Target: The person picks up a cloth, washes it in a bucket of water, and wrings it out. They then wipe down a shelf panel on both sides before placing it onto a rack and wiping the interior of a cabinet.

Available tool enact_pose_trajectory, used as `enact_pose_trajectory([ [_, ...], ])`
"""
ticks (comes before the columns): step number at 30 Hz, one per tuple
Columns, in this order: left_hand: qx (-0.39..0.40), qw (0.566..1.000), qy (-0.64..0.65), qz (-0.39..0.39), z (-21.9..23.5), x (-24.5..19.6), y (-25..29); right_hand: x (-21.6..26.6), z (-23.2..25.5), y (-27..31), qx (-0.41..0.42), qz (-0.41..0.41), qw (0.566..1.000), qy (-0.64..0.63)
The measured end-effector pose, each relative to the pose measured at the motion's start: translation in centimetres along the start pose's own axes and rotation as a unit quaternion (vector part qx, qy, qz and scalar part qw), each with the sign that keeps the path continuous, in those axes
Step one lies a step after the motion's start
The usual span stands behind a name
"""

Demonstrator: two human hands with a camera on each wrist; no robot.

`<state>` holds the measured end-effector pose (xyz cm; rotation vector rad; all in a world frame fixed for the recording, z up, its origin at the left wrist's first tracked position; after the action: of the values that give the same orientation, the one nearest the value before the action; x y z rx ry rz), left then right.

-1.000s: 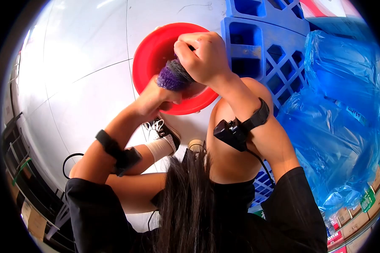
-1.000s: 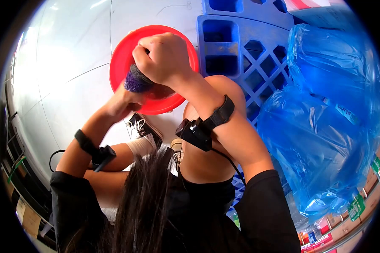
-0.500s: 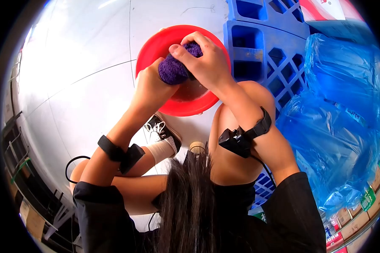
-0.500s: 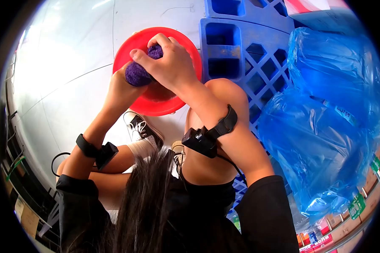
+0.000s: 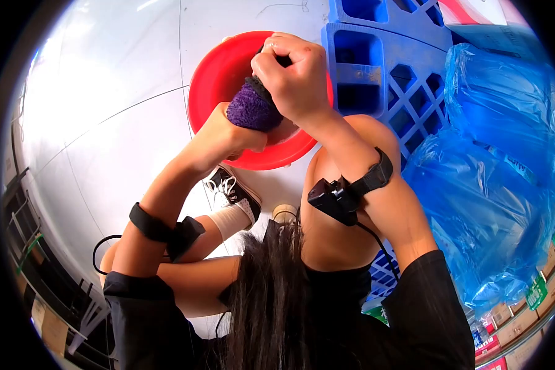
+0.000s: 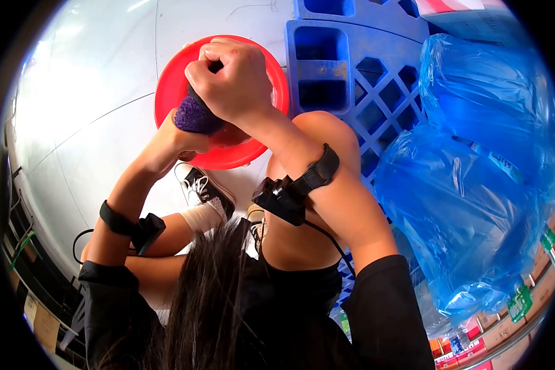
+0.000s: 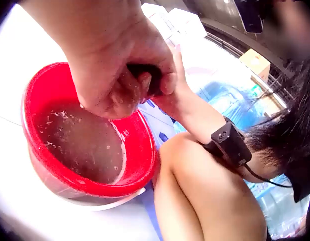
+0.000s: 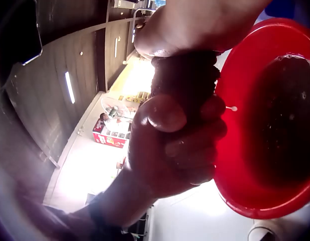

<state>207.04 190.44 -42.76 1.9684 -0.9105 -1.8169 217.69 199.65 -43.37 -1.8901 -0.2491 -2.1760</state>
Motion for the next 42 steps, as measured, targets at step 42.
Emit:
enact_pose_trajectory([
  [42, 0.074, 0.968, 0.239, -0.002, -2.3, 1.6, -0.9, -0.7, -0.5, -1.9, -0.009, -0.129, 0.979, -0.157],
])
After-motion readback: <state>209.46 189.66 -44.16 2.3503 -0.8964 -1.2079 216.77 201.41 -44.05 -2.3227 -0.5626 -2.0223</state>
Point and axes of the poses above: each hand's wrist, its own y-axis away from the middle knuckle, its own z-axis out of the back of the hand, x = y × z, the point moved 4 cm from there along -y, towards the middle knuckle, and after that the axes turned 10 degrees about -z, right-handed, at the moved point
